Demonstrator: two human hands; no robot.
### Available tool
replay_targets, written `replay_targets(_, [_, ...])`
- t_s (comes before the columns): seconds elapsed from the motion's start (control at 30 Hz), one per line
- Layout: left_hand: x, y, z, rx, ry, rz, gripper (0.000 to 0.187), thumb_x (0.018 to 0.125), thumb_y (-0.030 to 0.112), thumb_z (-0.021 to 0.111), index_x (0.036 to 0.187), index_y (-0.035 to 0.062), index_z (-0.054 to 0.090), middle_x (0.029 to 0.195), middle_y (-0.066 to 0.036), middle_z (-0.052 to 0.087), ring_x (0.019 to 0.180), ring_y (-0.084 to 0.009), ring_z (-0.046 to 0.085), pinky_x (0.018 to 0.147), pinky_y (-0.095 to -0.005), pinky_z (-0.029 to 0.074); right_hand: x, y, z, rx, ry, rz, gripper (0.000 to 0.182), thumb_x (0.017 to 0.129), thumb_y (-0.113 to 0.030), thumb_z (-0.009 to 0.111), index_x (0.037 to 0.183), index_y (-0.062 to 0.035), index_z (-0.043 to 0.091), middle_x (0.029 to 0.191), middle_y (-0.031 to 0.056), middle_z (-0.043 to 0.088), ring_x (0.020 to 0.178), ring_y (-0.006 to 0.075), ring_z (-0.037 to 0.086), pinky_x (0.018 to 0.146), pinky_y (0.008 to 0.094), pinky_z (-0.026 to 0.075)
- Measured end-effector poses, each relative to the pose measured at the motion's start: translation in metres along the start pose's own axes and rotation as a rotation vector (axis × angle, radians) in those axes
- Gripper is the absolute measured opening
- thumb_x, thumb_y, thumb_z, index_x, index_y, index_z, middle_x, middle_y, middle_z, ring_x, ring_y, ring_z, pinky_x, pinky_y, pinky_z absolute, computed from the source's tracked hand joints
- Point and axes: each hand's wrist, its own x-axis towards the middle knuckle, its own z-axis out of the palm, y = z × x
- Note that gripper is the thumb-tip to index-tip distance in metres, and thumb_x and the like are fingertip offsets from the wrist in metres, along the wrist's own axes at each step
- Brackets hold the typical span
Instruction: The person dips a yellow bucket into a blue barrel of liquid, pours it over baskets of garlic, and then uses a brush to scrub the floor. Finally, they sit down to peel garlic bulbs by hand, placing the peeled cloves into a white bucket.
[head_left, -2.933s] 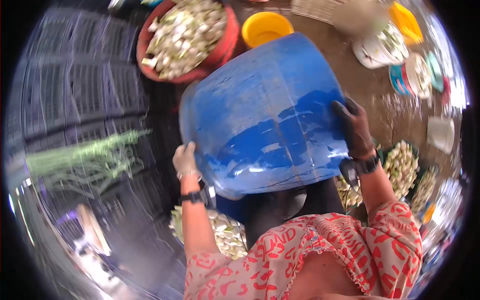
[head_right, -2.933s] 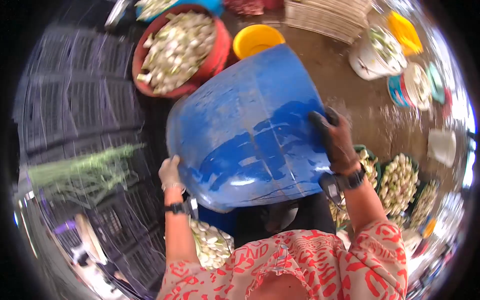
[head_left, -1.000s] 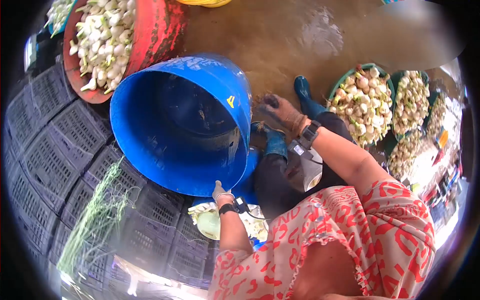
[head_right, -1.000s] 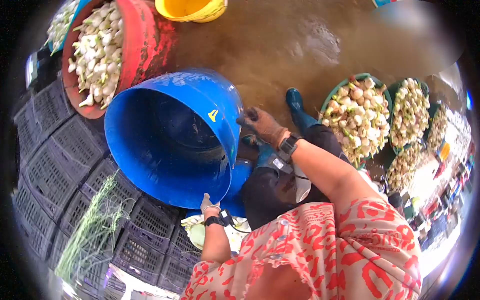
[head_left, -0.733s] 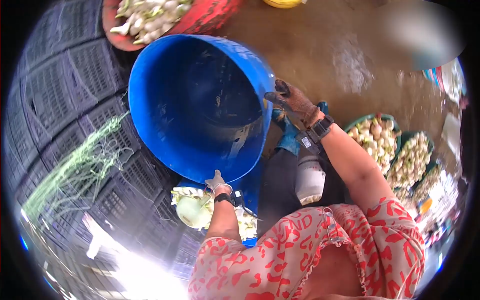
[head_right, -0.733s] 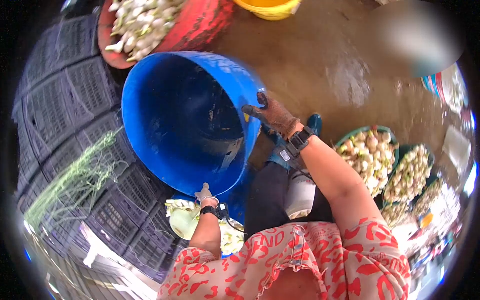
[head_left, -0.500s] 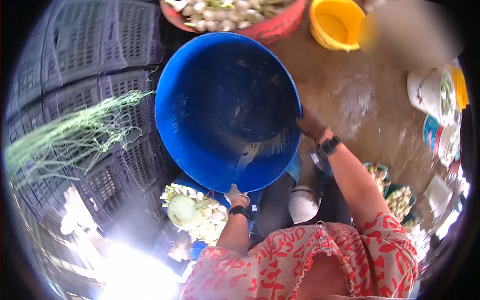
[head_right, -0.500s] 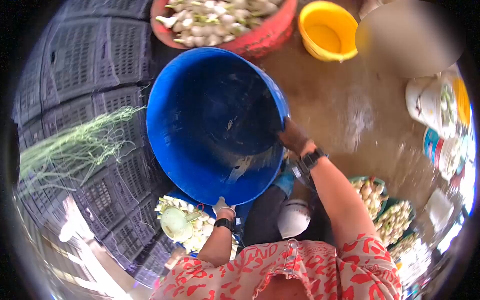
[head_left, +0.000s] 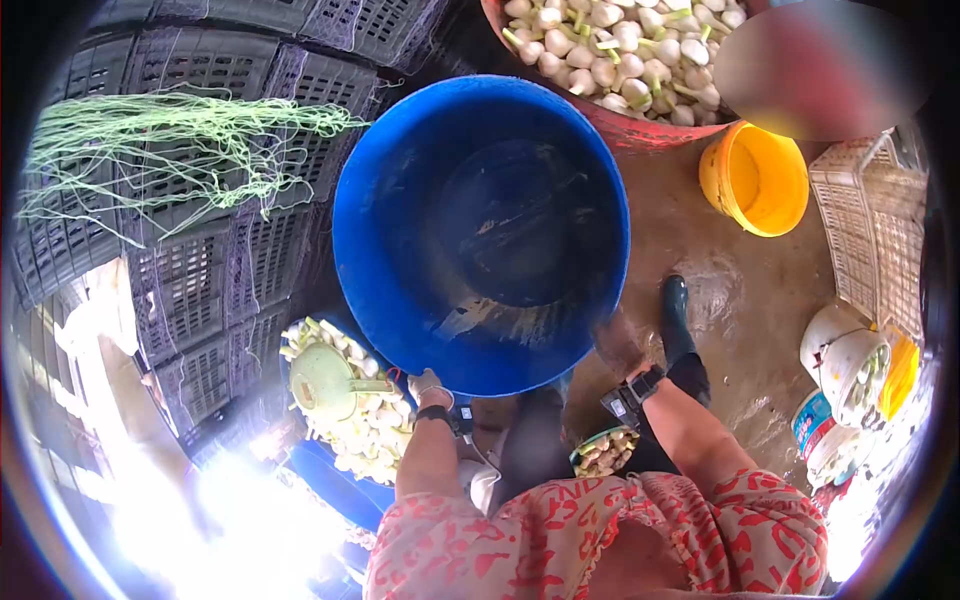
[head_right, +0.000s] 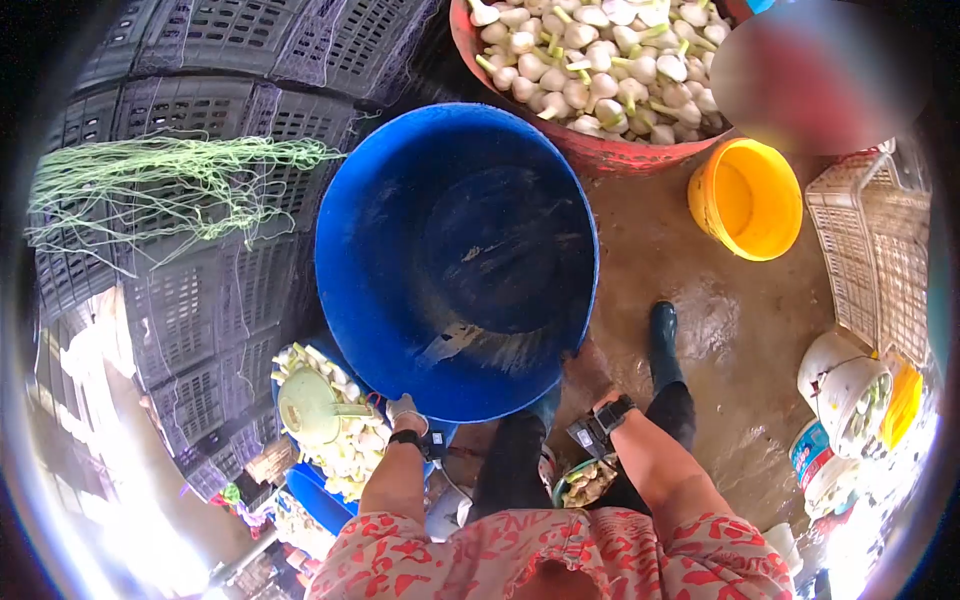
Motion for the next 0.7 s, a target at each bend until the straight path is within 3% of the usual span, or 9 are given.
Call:
replay_targets(0.03, [-0.009,0.001,-0.004,0.004,0.019,-0.005,0.036,0.083,0.016,0.053,0.118,0.0071,0.052,0.114,-0.009,0.061,0.099,-0.0244,0.058,0.086,-0.0410,0.045,0.004,0.007,0.004,0.007,-0.018,0.005,0.041,0.084,-0.015,0.053,0.124,-0.0079,0.046,0.105,0.0225,0.060,0.100,0.0412,0.056,0.084,0.0443,0.046])
replay_targets(0.1, [-0.037,0.002,0.003,0.118,0.089,-0.011,0.042,0.081,0.021,0.059,0.117,0.0021,0.049,0.115,-0.012,0.058,0.100,-0.0269,0.058,0.087,-0.0397,0.046,0.013,0.020,-0.003,-0.172,-0.048,-0.526,0.030,0.088,-0.015,0.053,0.115,-0.0034,0.052,0.086,0.0143,0.063,0.078,0.0246,0.059,0.068,0.0377,0.048])
replay_targets(0.17, [-0.071,-0.002,0.024,0.077,0.164,-0.095,0.055,0.077,0.026,0.065,0.119,-0.0016,0.042,0.117,-0.016,0.056,0.100,-0.0284,0.057,0.086,-0.0386,0.048,0.011,0.001,-0.016,0.072,-0.282,-0.325,0.032,0.087,-0.024,0.060,0.112,-0.0052,0.055,0.090,0.0126,0.064,0.080,0.0225,0.060,0.072,0.0364,0.048])
replay_targets(0.23, [-0.136,-0.005,0.040,0.025,0.121,0.266,0.067,0.079,0.032,0.065,0.128,-0.0023,0.036,0.127,-0.020,0.047,0.111,-0.0334,0.051,0.097,-0.0410,0.040,0.012,-0.018,-0.061,0.033,-0.370,-0.203,0.039,0.084,-0.030,0.064,0.112,-0.0041,0.055,0.095,0.0130,0.064,0.085,0.0231,0.060,0.076,0.0354,0.047])
replay_targets(0.27, [-0.178,0.004,0.059,0.584,0.386,0.588,0.075,0.078,0.034,0.067,0.134,-0.0013,0.032,0.135,-0.020,0.040,0.124,-0.0378,0.037,0.105,-0.0406,0.030,0.020,-0.024,-0.084,-0.034,-0.259,-0.131,0.043,0.083,-0.034,0.064,0.111,-0.0032,0.055,0.101,0.0158,0.062,0.093,0.0267,0.059,0.080,0.0376,0.046])
replay_targets(0.33, [-0.223,0.012,0.084,0.617,-0.089,0.997,0.081,0.075,0.037,0.068,0.136,0.0009,0.031,0.140,-0.019,0.033,0.132,-0.0382,0.025,0.108,-0.0439,0.023,0.037,-0.033,-0.145,-0.133,0.056,-0.063,0.052,0.080,-0.039,0.066,0.114,-0.0016,0.052,0.108,0.0191,0.059,0.101,0.0304,0.056,0.085,0.0400,0.044])
replay_targets(0.43, [-0.277,0.025,0.131,0.889,-0.307,1.134,0.080,0.073,0.042,0.068,0.135,0.0033,0.035,0.138,-0.019,0.036,0.130,-0.0358,0.030,0.105,-0.0503,0.023,0.088,-0.018,-0.241,-0.307,0.348,0.043,0.066,0.076,-0.039,0.069,0.123,-0.0004,0.045,0.114,0.0210,0.055,0.107,0.0316,0.053,0.093,0.0405,0.040])
replay_targets(0.5, [-0.272,0.019,0.157,0.850,-0.255,1.167,0.075,0.074,0.042,0.067,0.133,0.0041,0.038,0.137,-0.018,0.038,0.129,-0.0353,0.031,0.104,-0.0492,0.024,0.141,0.040,-0.299,-0.599,0.568,-0.184,0.071,0.069,-0.040,0.073,0.123,-0.0022,0.047,0.113,0.0211,0.057,0.108,0.0379,0.052,0.091,0.0444,0.041])
replay_targets(0.7, [-0.272,0.021,0.167,0.830,-0.068,1.176,0.049,0.076,0.039,0.066,0.113,0.0068,0.057,0.119,-0.010,0.054,0.116,-0.0279,0.046,0.097,-0.0418,0.036,0.211,0.110,-0.343,-1.342,0.028,0.053,0.038,0.082,-0.043,0.056,0.102,-0.0112,0.062,0.101,0.0118,0.065,0.094,0.0331,0.061,0.079,0.0462,0.047])
